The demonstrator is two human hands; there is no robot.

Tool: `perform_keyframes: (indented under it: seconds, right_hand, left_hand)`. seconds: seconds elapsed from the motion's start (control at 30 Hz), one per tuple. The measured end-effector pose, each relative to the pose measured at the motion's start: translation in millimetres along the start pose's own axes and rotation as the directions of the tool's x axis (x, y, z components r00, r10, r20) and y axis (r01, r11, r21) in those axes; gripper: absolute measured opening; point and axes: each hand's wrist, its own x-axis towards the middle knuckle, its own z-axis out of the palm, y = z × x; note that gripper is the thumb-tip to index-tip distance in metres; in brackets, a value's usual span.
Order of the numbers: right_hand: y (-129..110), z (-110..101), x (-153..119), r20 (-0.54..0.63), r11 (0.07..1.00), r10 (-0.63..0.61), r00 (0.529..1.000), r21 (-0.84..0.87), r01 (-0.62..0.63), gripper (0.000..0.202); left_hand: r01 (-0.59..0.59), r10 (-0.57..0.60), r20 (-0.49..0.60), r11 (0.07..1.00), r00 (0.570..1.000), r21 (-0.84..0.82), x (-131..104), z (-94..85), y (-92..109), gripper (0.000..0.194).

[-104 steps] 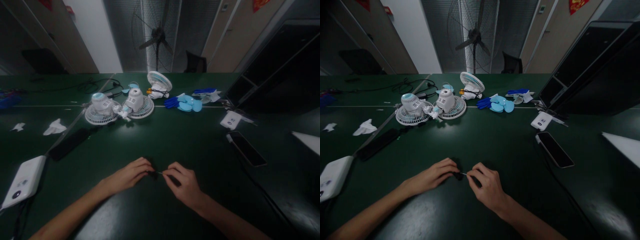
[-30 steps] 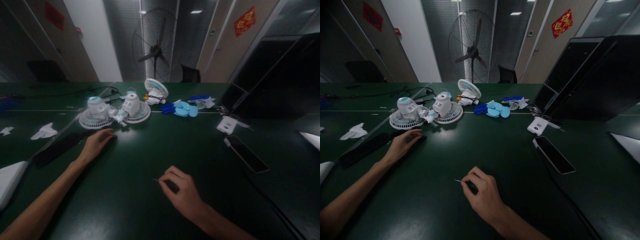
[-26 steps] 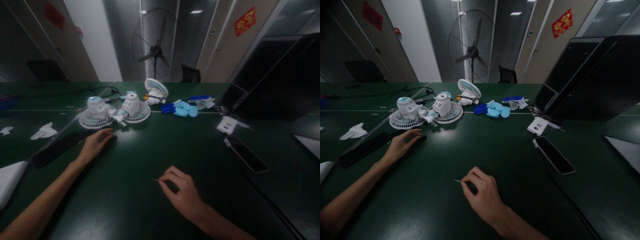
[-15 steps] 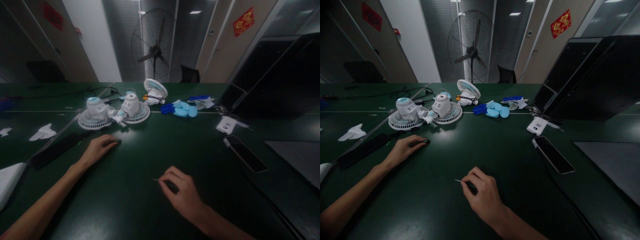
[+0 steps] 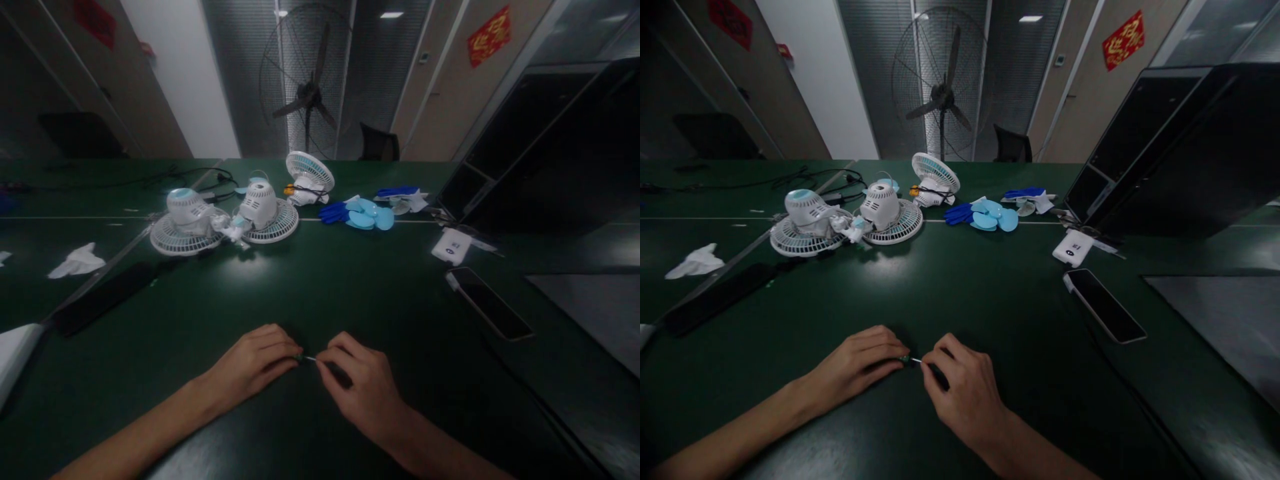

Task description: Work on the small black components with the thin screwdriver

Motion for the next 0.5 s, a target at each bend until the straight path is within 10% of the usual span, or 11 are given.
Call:
perform_keyframes:
  seconds: [0.5]
  right_hand:
    - [-5.5, -3.2, 3.7, 0.020, 0.993, -0.105, 0.994, 0.058, 0.104, 0.015]
  left_hand:
    - [0.153, -0.142, 0.069, 0.968, 0.987, -0.198, 7.4, -2.2, 9.1, 0.017]
